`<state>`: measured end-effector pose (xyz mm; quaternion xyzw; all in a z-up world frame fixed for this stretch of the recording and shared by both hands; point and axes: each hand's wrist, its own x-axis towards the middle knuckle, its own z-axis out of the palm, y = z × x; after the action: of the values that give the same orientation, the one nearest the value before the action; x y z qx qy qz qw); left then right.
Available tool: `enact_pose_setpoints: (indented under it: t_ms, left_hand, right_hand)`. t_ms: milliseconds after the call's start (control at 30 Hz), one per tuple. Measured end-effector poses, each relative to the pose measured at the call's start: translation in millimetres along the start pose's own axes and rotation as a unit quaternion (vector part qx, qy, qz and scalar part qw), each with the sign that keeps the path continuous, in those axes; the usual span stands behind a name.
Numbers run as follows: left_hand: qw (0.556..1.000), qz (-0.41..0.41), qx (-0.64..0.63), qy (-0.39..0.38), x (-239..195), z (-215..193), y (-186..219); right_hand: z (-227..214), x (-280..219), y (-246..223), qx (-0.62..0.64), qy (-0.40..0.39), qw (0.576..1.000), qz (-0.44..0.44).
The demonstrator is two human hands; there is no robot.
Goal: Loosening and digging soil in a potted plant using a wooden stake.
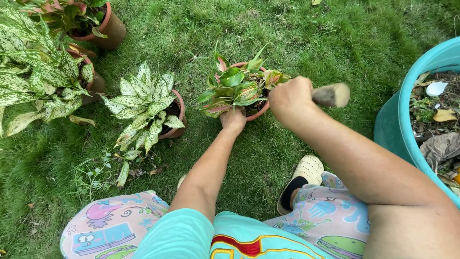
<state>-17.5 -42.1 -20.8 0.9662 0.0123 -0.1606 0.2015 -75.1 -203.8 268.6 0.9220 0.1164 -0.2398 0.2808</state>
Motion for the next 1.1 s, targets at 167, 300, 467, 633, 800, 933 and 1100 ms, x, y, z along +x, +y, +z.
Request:
enact_pose_setpoints:
  t_ms: [167, 300, 467, 633, 800, 933, 1100]
  left_hand:
    - [0.999, -0.014, -0.036, -0.020, -17, -41, -1]
    - [0.995, 0.008, -0.101, -0.003, -32, -76, 0]
    - [0.981, 0.116, -0.155, 0.031, -41, -56, -27]
    - [0.976, 0.138, -0.161, 0.043, -49, -53, -29]
    - [0.969, 0.123, -0.201, 0.071, -26, -51, -26]
    - [0.979, 0.084, -0.172, 0.066, -32, -71, -6]
    - [0.988, 0.039, -0.144, -0.047, -69, -85, 29]
  right_hand:
    - [9, 13, 2, 0.047, 0.007, 0.999, 0.011]
    - [4, 11, 19, 0.054, -0.007, 0.998, 0.016]
    - [-22, -28, 42, 0.037, -0.018, 0.999, 0.035]
    - [-33, -49, 40, 0.054, -0.008, 0.998, 0.041]
    - [-8, -21, 16, 0.041, 0.004, 0.999, 0.006]
    - [0, -15, 18, 0.030, 0.009, 0.999, -0.018]
    - [-1, -19, 28, 0.060, -0.002, 0.998, 0.021]
